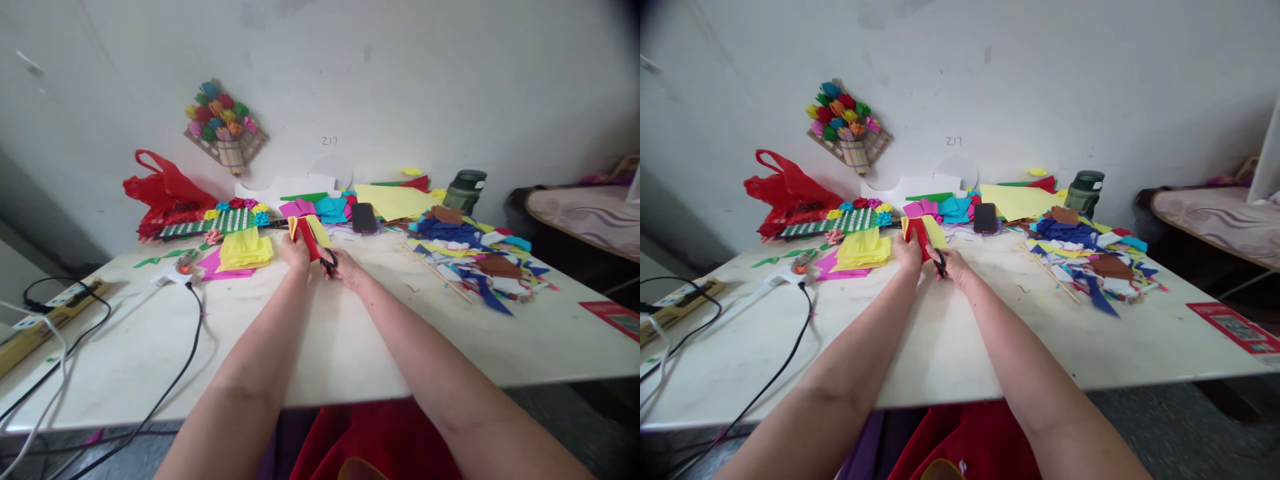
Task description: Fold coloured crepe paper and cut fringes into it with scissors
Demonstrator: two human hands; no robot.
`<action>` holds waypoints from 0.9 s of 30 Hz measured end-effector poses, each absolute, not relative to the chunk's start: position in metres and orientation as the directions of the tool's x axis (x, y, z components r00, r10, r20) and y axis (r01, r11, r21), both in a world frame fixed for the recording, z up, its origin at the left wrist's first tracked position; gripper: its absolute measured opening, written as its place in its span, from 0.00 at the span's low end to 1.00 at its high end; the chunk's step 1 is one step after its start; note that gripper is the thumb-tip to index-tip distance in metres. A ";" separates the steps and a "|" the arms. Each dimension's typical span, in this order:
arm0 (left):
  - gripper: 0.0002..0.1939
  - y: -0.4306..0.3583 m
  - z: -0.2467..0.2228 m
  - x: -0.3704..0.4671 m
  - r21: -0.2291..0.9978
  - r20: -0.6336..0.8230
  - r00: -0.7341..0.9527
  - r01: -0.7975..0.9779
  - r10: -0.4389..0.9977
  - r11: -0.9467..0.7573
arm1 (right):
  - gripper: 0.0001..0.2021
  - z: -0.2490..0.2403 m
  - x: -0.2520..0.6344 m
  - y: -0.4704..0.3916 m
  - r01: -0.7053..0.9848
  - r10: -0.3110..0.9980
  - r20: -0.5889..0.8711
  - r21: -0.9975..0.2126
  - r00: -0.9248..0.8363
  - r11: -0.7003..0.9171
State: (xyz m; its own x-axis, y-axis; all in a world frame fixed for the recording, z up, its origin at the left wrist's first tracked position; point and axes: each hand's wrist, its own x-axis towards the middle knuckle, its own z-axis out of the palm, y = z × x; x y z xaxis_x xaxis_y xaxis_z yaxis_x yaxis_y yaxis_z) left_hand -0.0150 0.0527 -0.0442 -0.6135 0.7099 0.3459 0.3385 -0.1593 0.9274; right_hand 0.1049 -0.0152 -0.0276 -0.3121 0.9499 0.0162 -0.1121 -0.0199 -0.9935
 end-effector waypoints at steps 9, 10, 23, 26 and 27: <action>0.15 0.048 -0.041 -0.011 0.918 0.364 -0.611 0.365 0.703 -0.158 | 0.23 -0.033 0.107 -0.011 -0.115 0.954 0.052 -0.993 -0.296 0.019; 0.15 0.047 -0.040 -0.011 0.915 0.365 -0.609 0.372 0.704 -0.153 | 0.23 -0.034 0.107 -0.011 -0.116 0.952 0.057 -0.993 -0.300 0.023; 0.15 0.041 -0.036 -0.006 0.923 0.337 -0.602 0.365 0.724 -0.126 | 0.23 -0.036 0.106 -0.009 -0.132 0.955 0.077 -0.990 -0.287 0.040; 0.15 0.042 -0.036 -0.007 0.921 0.337 -0.609 0.372 0.718 -0.116 | 0.22 -0.036 0.105 -0.010 -0.131 0.955 0.080 -0.990 -0.285 0.043; 0.15 0.042 -0.036 -0.007 0.920 0.336 -0.611 0.377 0.717 -0.110 | 0.22 -0.036 0.105 -0.010 -0.133 0.956 0.080 -0.990 -0.283 0.044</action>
State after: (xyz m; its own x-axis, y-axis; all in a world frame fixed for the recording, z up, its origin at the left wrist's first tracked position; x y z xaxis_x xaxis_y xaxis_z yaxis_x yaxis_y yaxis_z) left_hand -0.0069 0.0420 -0.0364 -0.6107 0.7168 0.3365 0.3770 -0.1104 0.9196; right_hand 0.1051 -0.0096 -0.0363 -0.2833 0.9557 0.0805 -0.1330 0.0440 -0.9901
